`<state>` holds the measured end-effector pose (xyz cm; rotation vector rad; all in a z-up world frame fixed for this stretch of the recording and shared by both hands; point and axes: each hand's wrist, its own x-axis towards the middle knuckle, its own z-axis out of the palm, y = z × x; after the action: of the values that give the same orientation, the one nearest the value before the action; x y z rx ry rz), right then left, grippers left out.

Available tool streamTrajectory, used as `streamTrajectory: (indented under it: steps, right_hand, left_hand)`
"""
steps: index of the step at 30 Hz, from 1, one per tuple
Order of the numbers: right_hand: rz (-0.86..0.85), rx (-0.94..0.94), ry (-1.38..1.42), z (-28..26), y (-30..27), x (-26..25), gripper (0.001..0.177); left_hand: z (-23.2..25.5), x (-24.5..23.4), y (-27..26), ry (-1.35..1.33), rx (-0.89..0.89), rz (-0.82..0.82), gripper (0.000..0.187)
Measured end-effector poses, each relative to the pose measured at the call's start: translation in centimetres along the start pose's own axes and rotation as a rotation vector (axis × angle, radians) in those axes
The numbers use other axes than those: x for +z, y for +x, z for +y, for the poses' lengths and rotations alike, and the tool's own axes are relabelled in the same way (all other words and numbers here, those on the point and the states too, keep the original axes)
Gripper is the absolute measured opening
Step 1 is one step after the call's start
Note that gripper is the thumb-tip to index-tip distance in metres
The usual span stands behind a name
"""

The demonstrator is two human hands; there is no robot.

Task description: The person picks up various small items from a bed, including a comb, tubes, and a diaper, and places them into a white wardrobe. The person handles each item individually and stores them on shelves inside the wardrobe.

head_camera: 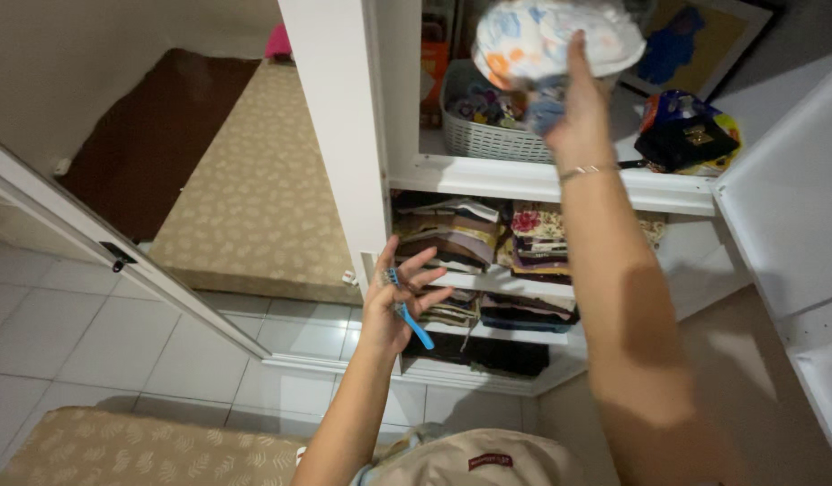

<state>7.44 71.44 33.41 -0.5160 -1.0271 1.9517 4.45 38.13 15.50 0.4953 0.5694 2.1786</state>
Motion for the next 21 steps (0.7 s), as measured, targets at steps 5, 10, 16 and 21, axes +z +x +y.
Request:
streamTrajectory:
  steps: [5, 10, 16, 21]
  right_hand:
    - [-0.117, 0.259, -0.295, 7.1, -4.5, 3.3, 0.051]
    - [-0.780, 0.279, -1.069, 11.5, -15.0, 1.7, 0.051]
    - [-1.150, -0.329, -1.363, 14.2, -20.1, -4.0, 0.043]
    - [-0.937, 0.058, -1.295, 10.7, -18.6, -5.4, 0.033]
  left_hand:
    - [0.6, -2.5, -1.5, 0.030, 0.112, 0.065, 0.079]
    - [0.6, -4.0, -1.4, 0.130, 0.267, 0.287, 0.044]
    - [-3.7, -1.6, 0.7, 0.337, 0.354, 0.326, 0.032]
    - [-5.0, -0.2, 1.0, 0.217, 0.276, 0.087, 0.045]
